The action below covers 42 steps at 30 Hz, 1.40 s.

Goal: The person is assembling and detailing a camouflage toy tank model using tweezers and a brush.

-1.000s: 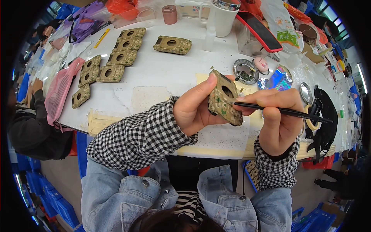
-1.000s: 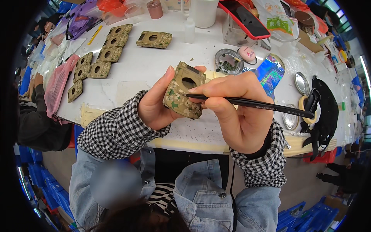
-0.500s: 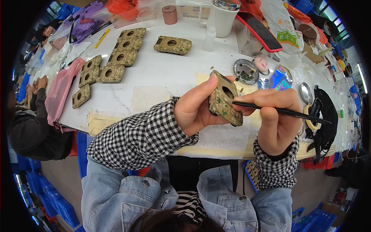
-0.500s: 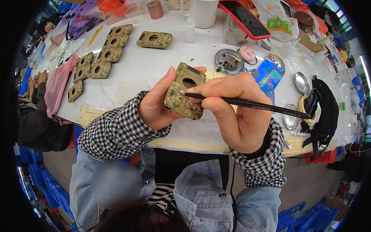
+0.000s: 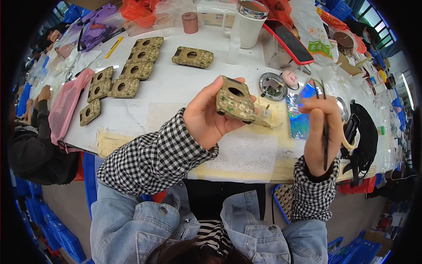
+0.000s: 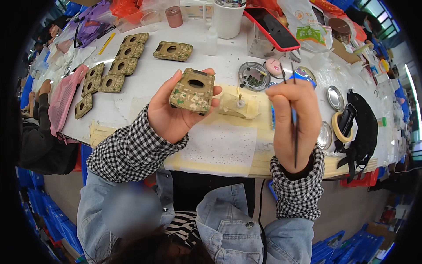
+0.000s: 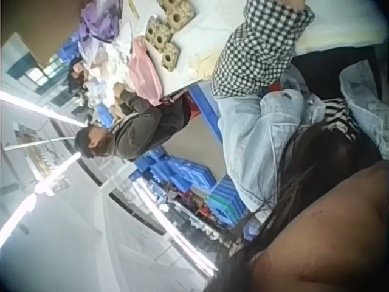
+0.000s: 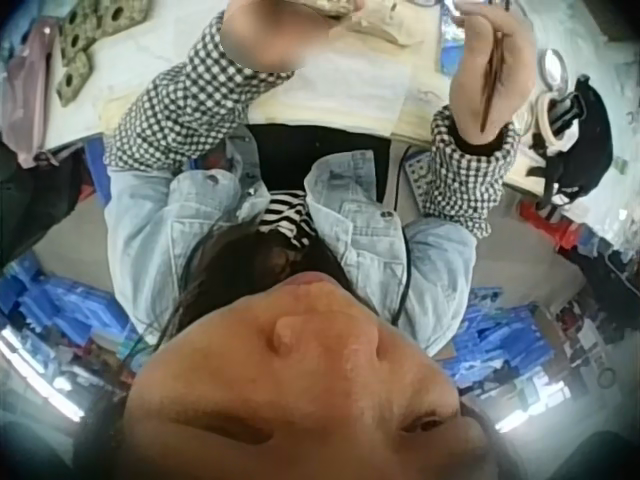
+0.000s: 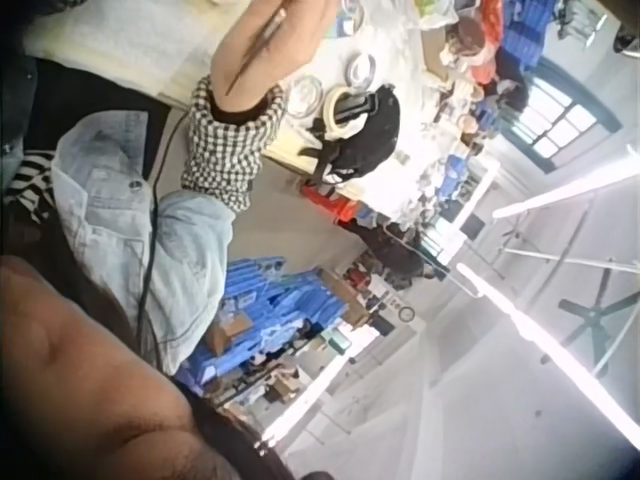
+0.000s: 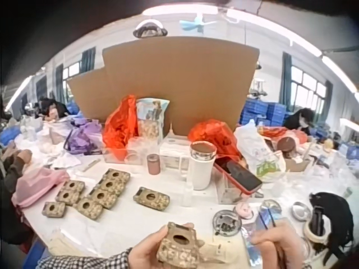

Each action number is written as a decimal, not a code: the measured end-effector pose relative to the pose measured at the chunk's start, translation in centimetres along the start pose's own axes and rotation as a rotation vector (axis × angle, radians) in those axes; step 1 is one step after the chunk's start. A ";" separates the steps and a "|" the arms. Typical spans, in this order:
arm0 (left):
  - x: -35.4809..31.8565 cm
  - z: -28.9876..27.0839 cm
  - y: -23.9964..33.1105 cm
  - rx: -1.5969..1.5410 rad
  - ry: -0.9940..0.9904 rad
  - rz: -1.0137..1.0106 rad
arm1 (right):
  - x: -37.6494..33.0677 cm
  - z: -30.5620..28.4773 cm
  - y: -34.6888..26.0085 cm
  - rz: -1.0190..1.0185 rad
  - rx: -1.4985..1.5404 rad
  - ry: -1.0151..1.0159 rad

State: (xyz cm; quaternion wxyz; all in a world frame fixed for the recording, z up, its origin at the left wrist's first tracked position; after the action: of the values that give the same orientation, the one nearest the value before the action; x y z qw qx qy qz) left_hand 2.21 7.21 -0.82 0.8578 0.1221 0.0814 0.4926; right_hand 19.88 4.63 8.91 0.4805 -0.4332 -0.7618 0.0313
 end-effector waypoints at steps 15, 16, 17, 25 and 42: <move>-0.1 -0.4 0.3 0.024 0.086 0.045 | -0.3 4.7 0.5 -0.111 -0.328 -0.218; -0.2 -0.4 0.2 0.020 0.094 0.041 | -0.2 4.5 0.3 -0.113 -0.324 -0.204; -0.1 -0.3 0.1 0.016 0.097 0.033 | 0.0 4.1 0.0 -0.115 -0.323 -0.189; -0.3 -0.2 -1.0 0.032 0.100 -0.057 | 0.5 1.3 -3.0 -0.021 0.057 0.065; -0.4 -0.4 -1.4 0.050 0.126 -0.053 | -0.2 5.1 -1.9 0.161 0.504 -0.122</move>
State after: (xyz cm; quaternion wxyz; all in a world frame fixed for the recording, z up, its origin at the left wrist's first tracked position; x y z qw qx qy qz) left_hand 3.08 6.21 -1.59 0.8603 0.1099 0.1505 0.4745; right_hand 14.84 5.19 6.94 0.5226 -0.3565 -0.7204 0.2842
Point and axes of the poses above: each hand's wrist, its own x-axis towards the middle knuckle, its own z-axis out of the palm, y = z × x, the point moved 7 cm from there along x, towards the middle knuckle, and after that the axes turned 9 degrees about -x, right-handed, at the moved point
